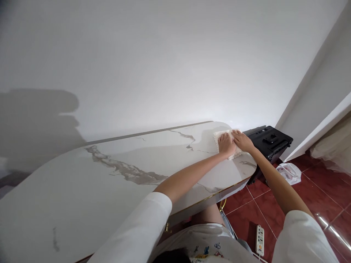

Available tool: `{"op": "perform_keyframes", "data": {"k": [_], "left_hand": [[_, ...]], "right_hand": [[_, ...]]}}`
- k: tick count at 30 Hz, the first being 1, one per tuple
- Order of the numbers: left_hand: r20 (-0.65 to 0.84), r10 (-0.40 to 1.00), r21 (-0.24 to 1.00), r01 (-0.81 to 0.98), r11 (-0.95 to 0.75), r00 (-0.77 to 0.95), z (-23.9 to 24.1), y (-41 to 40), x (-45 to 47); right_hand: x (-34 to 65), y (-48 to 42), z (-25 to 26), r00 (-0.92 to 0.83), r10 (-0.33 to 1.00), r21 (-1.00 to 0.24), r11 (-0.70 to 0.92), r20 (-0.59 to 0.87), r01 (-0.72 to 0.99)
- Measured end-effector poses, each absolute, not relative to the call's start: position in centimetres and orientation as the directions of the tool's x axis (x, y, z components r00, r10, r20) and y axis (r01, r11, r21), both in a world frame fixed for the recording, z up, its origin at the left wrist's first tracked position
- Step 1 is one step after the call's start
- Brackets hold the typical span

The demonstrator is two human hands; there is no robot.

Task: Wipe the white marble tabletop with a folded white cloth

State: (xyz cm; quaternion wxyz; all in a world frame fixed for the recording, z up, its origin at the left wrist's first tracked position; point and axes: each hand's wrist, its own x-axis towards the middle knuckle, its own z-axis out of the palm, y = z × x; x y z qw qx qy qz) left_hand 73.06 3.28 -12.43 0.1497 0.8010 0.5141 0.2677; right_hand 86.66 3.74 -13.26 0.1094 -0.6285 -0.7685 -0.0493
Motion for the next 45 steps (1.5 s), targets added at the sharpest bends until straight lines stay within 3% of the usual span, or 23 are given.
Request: {"op": "perform_keyframes", "data": {"k": [12,23,29,34,39,45], "left_hand": [[0.341,0.897,0.420,0.809,-0.412,0.280,-12.8,15.3,69.3],[0.386,0.870,0.345,0.827,-0.444,0.306,-12.8,18.8,58.9],[0.398,0.825,0.243,0.821,-0.517,0.402,-12.8,18.8,49.8],[0.376,0.814,0.159,0.834,-0.528,0.443,-12.2,18.8,40.4],[0.251,0.915,0.230,0.898,-0.375,0.317,-11.1,19.6,29.7],[0.293,0.925,0.206,0.929,-0.308,0.241,-10.6,17.1,16.1]], "right_hand": [[82.6,17.4,-13.9,-0.237,0.939,-0.075,0.263,0.248,0.962],[71.7,19.9,-13.5,-0.237,0.942,0.010,0.242,0.236,0.970],[65.0,19.9,-12.4,-0.352,0.918,-0.038,0.364,0.183,0.930],[56.7,20.2,-12.1,-0.465,0.850,-0.047,0.489,0.248,0.871],[44.6,19.0,-11.5,-0.502,0.823,-0.055,0.533,0.267,0.844],[30.0,15.9,-11.0,-0.458,0.826,-0.171,0.528,0.328,0.831]]}}
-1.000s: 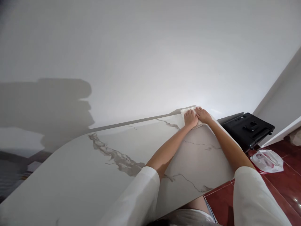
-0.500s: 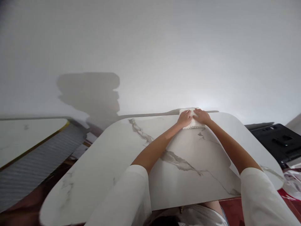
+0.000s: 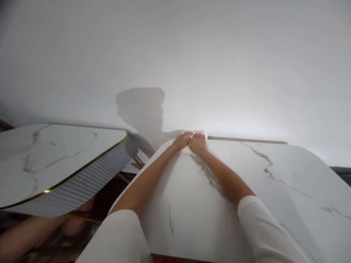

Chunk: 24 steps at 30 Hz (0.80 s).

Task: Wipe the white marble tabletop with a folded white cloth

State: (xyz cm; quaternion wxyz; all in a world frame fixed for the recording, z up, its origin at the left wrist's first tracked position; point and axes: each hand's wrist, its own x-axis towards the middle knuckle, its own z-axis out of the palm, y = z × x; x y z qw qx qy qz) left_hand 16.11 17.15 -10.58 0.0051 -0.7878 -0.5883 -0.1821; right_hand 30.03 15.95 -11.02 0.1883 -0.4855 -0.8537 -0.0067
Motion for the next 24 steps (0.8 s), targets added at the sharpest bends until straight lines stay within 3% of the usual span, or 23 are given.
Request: {"op": "perform_keyframes", "data": {"k": [3,8,13,20,24], "left_hand": [[0.343,0.904,0.210,0.917,-0.339,0.255,-10.7,15.0,10.6],[0.279,0.930,0.178,0.938,-0.296,0.241,-10.9,11.2,6.6],[0.272,0.934,0.184,0.940,-0.287,0.232,-11.2,5.0,6.2],[0.242,0.950,0.197,0.949,-0.248,0.198,-10.8,-6.3,6.9],[0.258,0.957,0.147,0.974,-0.171,0.130,-11.1,-11.2,8.5]], "right_hand": [[24.9,14.0,-11.1,-0.467,0.796,-0.215,0.570,0.386,0.793],[21.5,10.5,-11.1,-0.538,0.726,-0.223,0.662,0.429,0.716],[21.2,5.6,-11.0,-0.659,0.616,-0.163,0.772,0.433,0.614],[21.2,-4.2,-11.7,-0.690,0.606,-0.247,0.794,0.397,0.555],[23.2,-8.2,-11.4,-0.748,0.546,-0.235,0.838,0.378,0.493]]}}
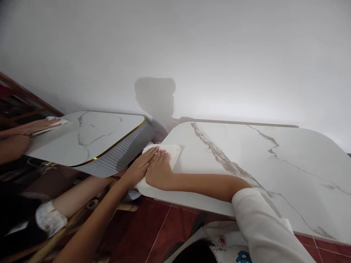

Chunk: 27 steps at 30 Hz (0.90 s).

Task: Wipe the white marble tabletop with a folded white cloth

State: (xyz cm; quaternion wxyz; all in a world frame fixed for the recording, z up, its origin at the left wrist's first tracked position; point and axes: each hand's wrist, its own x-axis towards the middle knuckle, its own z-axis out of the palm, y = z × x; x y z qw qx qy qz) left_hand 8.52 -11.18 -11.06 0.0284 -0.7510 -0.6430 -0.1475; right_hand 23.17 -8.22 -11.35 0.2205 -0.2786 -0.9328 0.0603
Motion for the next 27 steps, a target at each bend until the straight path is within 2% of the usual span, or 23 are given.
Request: {"op": "perform_keyframes", "data": {"k": [6,9,14,21,27], "left_hand": [[0.314,0.949,0.064,0.996,-0.055,0.032,-12.3,-14.4,12.8],[0.333,0.943,0.035,0.999,0.004,-0.015,-12.7,-13.6,15.1],[0.353,0.935,0.012,1.000,0.027,-0.029,-12.7,-8.7,17.2],[0.383,0.920,0.087,0.995,0.051,-0.080,-11.6,1.0,16.4],[0.378,0.924,0.152,0.988,0.009,-0.066,-10.7,8.5,13.9]], "right_hand": [[28.4,-9.4,-11.0,-0.825,0.372,-0.128,0.927,0.426,0.352],[30.7,-8.0,-11.1,-0.833,0.333,-0.127,0.943,0.442,0.309],[31.9,-3.2,-11.3,-0.840,0.357,-0.184,0.934,0.408,0.307],[30.0,6.4,-11.3,-0.837,0.363,-0.171,0.932,0.410,0.320],[27.3,13.2,-10.9,-0.776,0.476,-0.219,0.879,0.415,0.422]]}}
